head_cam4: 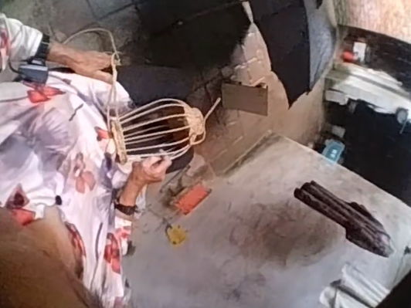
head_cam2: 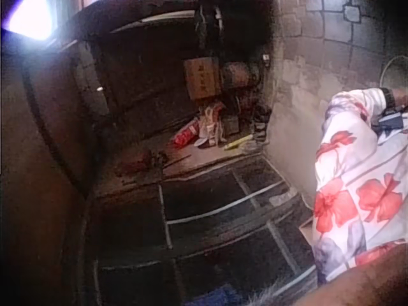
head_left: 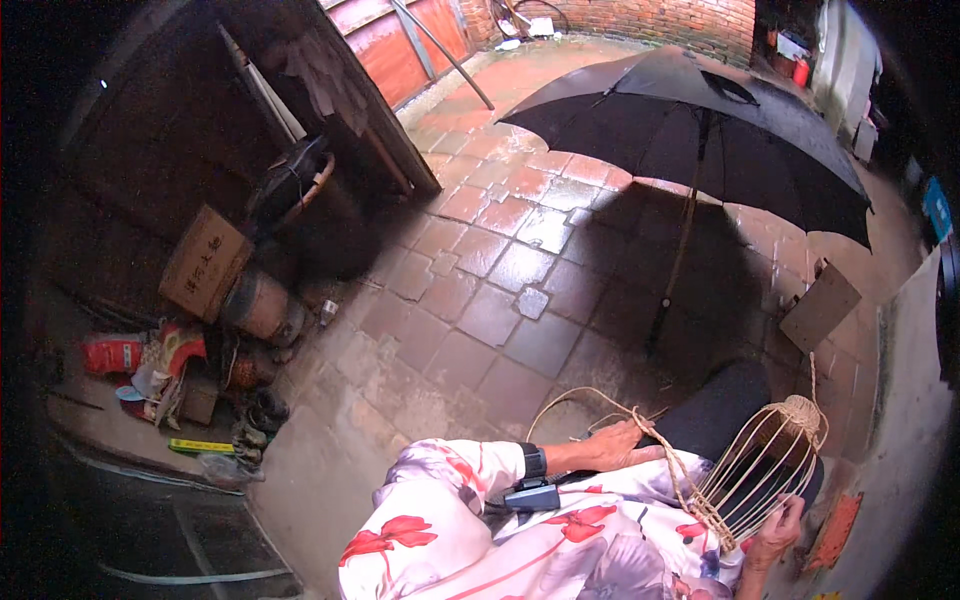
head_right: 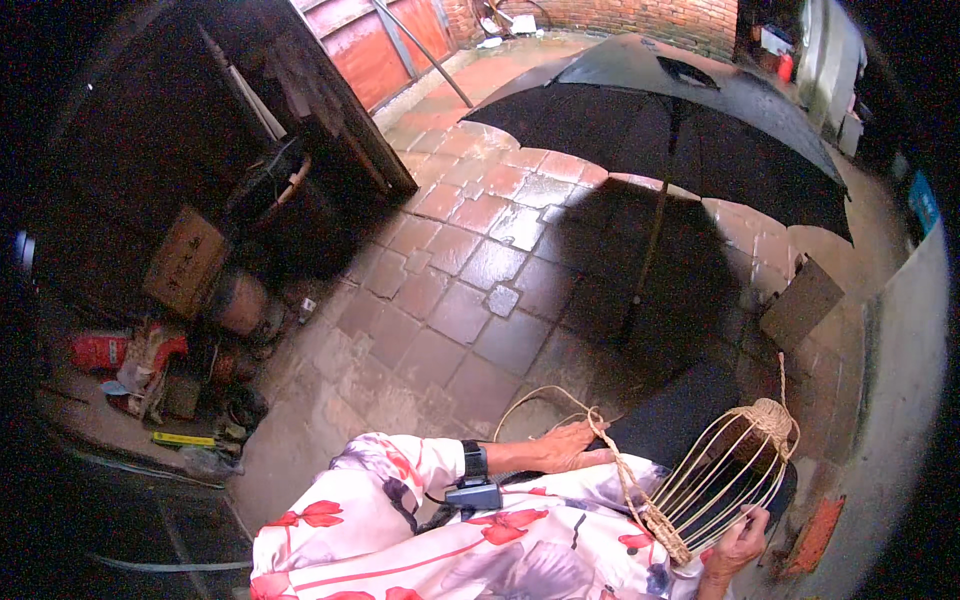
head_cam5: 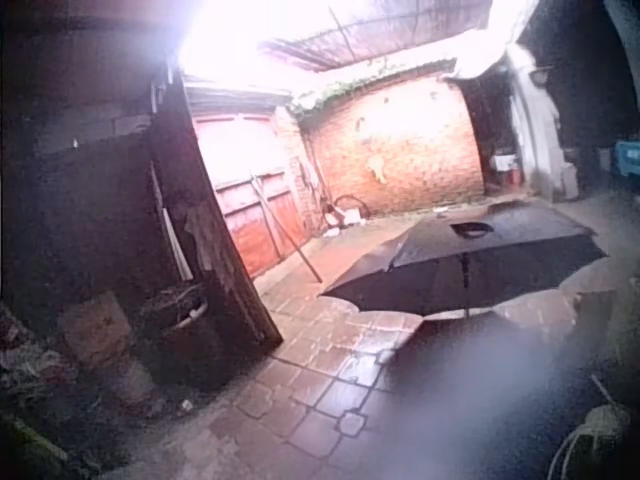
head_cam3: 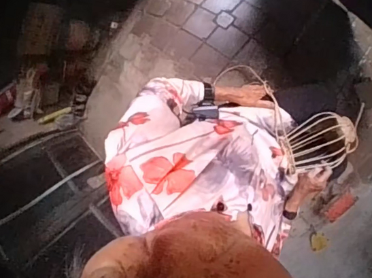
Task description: Weaving a small decorative cage or basket from natural fibers.
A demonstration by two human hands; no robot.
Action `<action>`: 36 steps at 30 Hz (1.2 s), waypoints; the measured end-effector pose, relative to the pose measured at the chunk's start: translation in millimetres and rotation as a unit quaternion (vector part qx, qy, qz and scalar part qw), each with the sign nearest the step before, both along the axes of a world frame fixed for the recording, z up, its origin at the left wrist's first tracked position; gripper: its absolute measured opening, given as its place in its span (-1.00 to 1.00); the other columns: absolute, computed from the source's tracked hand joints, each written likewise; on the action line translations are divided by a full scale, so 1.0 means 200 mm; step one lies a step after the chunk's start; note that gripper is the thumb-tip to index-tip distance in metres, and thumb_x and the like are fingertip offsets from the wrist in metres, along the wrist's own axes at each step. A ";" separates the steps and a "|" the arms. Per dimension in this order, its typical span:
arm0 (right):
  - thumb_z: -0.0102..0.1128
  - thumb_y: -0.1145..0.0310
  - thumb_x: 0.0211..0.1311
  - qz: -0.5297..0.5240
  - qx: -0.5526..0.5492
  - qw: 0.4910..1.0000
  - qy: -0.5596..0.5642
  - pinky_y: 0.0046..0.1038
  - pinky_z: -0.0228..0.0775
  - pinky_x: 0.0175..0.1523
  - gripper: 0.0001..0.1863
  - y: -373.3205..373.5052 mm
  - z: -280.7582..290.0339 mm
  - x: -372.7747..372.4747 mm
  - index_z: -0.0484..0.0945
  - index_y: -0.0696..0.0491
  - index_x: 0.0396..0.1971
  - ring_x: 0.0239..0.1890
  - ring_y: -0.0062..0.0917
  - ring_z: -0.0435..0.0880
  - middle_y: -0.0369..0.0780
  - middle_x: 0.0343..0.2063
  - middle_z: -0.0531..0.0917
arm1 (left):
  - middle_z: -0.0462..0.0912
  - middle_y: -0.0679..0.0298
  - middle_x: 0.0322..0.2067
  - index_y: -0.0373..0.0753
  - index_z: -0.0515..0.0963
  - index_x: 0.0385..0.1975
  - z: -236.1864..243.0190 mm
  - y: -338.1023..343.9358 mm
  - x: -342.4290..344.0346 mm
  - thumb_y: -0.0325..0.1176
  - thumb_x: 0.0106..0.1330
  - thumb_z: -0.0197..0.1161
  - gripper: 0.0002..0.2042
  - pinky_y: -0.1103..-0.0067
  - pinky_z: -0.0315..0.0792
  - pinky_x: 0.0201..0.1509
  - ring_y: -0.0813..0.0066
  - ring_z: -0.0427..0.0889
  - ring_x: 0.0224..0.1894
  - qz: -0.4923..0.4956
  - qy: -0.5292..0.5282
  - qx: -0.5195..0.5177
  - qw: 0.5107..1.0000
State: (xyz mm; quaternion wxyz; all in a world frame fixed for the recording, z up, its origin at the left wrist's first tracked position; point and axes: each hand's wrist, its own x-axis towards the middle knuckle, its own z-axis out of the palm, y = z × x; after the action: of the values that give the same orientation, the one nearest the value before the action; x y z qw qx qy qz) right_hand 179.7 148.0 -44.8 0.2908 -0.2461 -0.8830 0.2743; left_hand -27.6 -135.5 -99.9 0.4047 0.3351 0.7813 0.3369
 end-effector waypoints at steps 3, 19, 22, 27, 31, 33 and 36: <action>-0.12 0.49 0.06 0.002 -0.007 1.000 0.007 -0.36 0.33 -0.33 -0.84 0.01 -0.02 -0.01 0.44 0.16 -0.38 -0.49 -0.31 0.51 -0.12 -0.54 0.50 | 0.03 -0.21 0.30 -0.48 0.02 0.28 0.02 0.00 -0.01 0.38 0.22 -0.24 -0.05 0.33 -0.04 0.41 -0.03 0.02 0.37 0.000 -0.009 0.017 1.000; -0.16 0.46 0.08 0.035 0.013 0.999 -0.002 -0.35 0.32 -0.21 -0.84 0.07 -0.04 -0.04 0.42 0.18 -0.39 -0.39 -0.26 0.50 -0.09 -0.49 0.48 | 0.29 -0.21 0.15 -0.34 0.29 0.14 0.05 -0.04 0.01 0.23 0.28 -0.15 -0.29 0.26 0.13 0.31 -0.09 0.26 0.23 0.050 -0.008 0.114 0.992; -0.15 0.46 0.08 0.029 0.022 0.999 -0.013 -0.32 0.31 -0.21 -0.84 0.02 0.02 -0.05 0.42 0.17 -0.39 -0.38 -0.22 0.49 -0.07 -0.49 0.48 | 0.29 -0.20 0.14 -0.33 0.30 0.14 -0.05 -0.02 0.02 0.23 0.28 -0.14 -0.30 0.25 0.13 0.31 -0.10 0.26 0.22 0.058 -0.006 0.127 0.990; -0.17 0.45 0.09 0.020 0.026 0.999 -0.025 -0.31 0.30 -0.20 -0.82 0.05 0.00 -0.03 0.42 0.17 -0.39 -0.37 -0.20 0.49 -0.07 -0.48 0.49 | 0.32 -0.21 0.11 -0.33 0.33 0.12 0.01 -0.03 0.03 0.24 0.27 -0.13 -0.29 0.24 0.15 0.28 -0.11 0.29 0.20 0.063 0.007 0.127 0.990; -0.17 0.44 0.09 0.015 0.020 0.999 -0.024 -0.30 0.30 -0.19 -0.82 0.04 0.00 -0.02 0.42 0.16 -0.38 -0.37 -0.20 0.49 -0.06 -0.48 0.48 | 0.35 -0.23 0.08 -0.37 0.34 0.10 0.01 -0.02 0.03 0.25 0.26 -0.13 -0.27 0.23 0.18 0.27 -0.11 0.32 0.17 0.056 0.003 0.151 0.987; -0.16 0.43 0.12 0.021 0.018 0.999 -0.025 -0.30 0.30 -0.18 -0.82 0.00 0.04 -0.03 0.42 0.15 -0.36 -0.36 -0.20 0.50 -0.06 -0.46 0.49 | 0.35 -0.24 0.08 -0.40 0.34 0.09 -0.05 0.00 0.03 0.24 0.26 -0.13 -0.27 0.24 0.18 0.27 -0.11 0.32 0.18 0.069 0.012 0.133 0.989; -0.12 0.45 0.11 0.021 0.020 1.000 -0.004 -0.33 0.35 -0.29 -0.82 0.02 0.01 -0.04 0.45 0.16 -0.34 -0.44 -0.26 0.52 -0.08 -0.50 0.51 | 0.31 -0.25 0.12 -0.43 0.31 0.11 -0.02 0.00 0.01 0.24 0.25 -0.10 -0.24 0.26 0.15 0.30 -0.09 0.26 0.23 0.064 -0.008 0.073 0.995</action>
State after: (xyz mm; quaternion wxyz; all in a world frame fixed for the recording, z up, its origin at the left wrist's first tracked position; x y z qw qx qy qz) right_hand 171.6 152.2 -43.2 0.2860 -0.2224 -0.8946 0.2617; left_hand -25.2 -134.9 -104.3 0.3628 0.3102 0.7714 0.4209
